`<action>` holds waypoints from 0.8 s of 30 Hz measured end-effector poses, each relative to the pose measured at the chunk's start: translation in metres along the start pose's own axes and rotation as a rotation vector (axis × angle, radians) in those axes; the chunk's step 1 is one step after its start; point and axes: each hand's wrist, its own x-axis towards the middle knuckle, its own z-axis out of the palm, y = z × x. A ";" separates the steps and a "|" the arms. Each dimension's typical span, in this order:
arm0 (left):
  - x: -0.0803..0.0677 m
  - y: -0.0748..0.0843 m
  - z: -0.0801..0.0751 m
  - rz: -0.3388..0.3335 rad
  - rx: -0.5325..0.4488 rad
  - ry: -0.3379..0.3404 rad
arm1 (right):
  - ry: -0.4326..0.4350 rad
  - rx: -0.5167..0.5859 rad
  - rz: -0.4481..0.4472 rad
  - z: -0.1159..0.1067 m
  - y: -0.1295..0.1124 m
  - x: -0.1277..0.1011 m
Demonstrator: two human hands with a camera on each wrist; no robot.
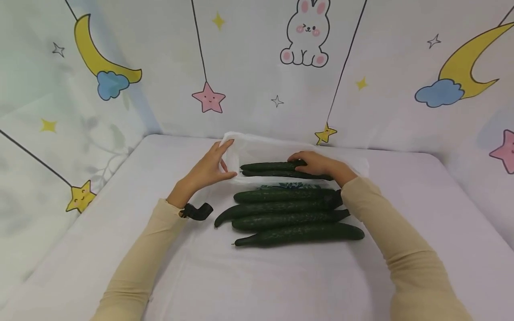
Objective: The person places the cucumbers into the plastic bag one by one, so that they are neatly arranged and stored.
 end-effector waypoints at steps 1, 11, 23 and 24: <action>0.001 0.000 -0.001 0.000 0.000 0.002 | -0.004 0.004 -0.001 -0.002 -0.001 -0.001; -0.001 0.001 -0.002 -0.007 -0.021 -0.001 | -0.018 0.059 0.006 -0.002 0.004 -0.003; 0.000 0.001 -0.002 0.007 0.002 0.008 | -0.038 0.089 0.010 -0.006 -0.005 -0.010; 0.000 0.001 -0.002 0.004 0.004 0.007 | -0.038 0.090 0.004 -0.006 -0.006 -0.010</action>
